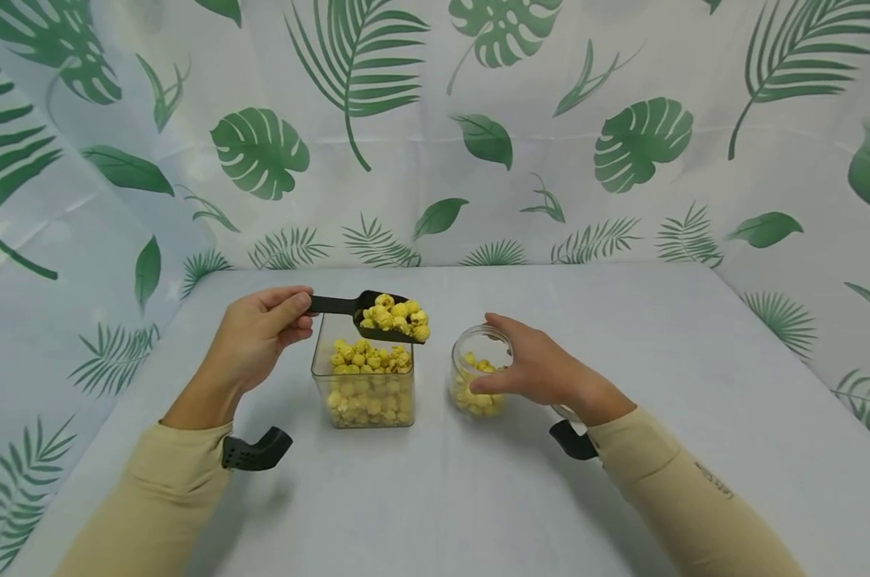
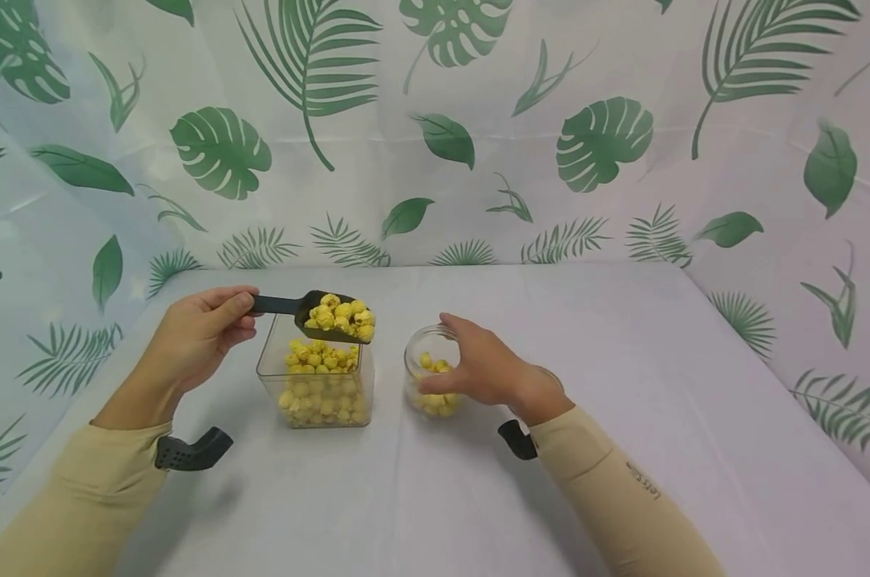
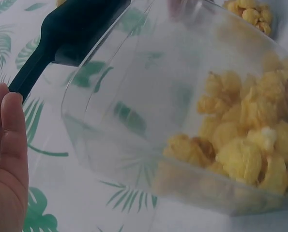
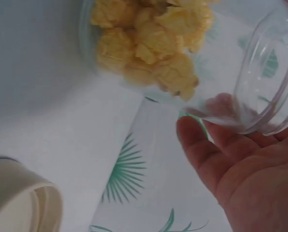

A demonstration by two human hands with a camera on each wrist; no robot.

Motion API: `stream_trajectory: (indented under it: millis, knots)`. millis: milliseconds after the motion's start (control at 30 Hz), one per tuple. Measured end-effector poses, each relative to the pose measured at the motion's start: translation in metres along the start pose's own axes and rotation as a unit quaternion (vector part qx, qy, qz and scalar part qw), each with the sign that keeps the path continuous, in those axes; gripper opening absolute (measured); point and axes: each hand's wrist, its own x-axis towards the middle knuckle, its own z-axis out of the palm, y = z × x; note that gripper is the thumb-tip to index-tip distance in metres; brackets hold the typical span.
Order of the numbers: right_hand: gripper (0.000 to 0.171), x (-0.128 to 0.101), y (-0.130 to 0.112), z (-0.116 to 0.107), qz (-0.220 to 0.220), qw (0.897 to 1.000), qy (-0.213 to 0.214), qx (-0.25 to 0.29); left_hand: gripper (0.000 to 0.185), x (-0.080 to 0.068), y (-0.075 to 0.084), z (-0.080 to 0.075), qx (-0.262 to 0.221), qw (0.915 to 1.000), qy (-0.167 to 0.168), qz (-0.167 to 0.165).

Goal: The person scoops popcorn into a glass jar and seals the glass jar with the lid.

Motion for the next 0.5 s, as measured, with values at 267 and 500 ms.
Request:
stream_trajectory:
  millis: [267, 500]
  knots:
    - [0.109, -0.002, 0.007, 0.004, 0.018, 0.999, 0.008, 0.043, 0.040, 0.009, 0.004, 0.022, 0.016, 0.9993, -0.033, -0.003]
    - [0.110, -0.001, 0.010, 0.005, 0.026, 0.997, 0.000, 0.072, 0.038, 0.019, 0.002, 0.039, 0.027, 0.9983, -0.050, -0.004]
